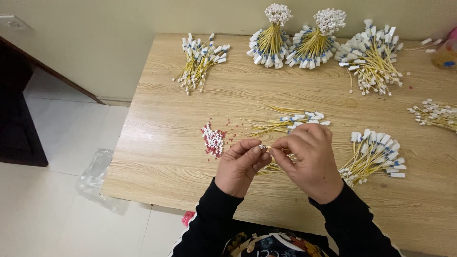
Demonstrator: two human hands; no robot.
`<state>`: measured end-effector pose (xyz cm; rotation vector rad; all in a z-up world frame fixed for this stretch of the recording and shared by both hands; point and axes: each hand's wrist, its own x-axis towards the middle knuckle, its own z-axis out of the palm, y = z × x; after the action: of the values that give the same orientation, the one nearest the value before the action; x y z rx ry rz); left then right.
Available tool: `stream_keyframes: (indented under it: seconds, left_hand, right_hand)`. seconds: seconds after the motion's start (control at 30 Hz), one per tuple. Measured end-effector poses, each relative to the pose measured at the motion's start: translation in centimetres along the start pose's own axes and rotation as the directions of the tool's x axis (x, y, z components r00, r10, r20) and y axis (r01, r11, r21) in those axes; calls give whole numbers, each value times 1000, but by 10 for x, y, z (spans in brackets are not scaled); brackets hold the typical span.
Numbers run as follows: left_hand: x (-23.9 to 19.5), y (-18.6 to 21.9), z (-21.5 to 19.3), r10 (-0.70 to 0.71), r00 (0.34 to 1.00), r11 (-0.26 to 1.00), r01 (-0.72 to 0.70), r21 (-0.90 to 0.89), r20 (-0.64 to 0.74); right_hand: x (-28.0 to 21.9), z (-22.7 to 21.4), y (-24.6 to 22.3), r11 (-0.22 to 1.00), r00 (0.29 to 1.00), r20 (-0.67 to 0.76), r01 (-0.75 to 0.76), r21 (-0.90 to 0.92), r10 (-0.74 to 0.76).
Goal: Assembling wire components by attaching small red markers to the ends of individual wires
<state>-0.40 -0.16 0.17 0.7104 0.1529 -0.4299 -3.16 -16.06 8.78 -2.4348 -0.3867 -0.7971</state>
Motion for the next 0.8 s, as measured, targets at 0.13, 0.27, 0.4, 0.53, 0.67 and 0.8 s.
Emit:
stream_keyframes:
  seconds: [0.13, 0.27, 0.4, 0.53, 0.67, 0.8]
  left_hand:
    - [0, -1, 0, 6, 1000, 1000, -6, 24, 8]
    - [-1, -1, 0, 20, 1000, 1000, -20, 10, 1]
    - [0, -3, -4, 28, 1000, 1000, -28, 10, 12]
    - [-1, -3, -3, 32, 999, 999, -32, 5, 20]
    - [-1, -3, -6, 24, 999, 1000, -24, 15, 24]
    - [1, -6, -10, 22, 999, 1000, -23, 12, 39]
  right_hand:
    - [-2, 2, 1, 999, 1000, 8, 13, -30, -13]
    - [-4, 3, 1, 999, 999, -17, 31, -15, -31]
    - [-2, 1, -2, 999, 999, -9, 37, -11, -37]
    - [-1, 0, -3, 999, 999, 18, 32, -13, -31]
    - [-1, 0, -4, 999, 999, -12, 32, -10, -32]
    - [0, -1, -6, 1000, 1000, -6, 28, 8, -28]
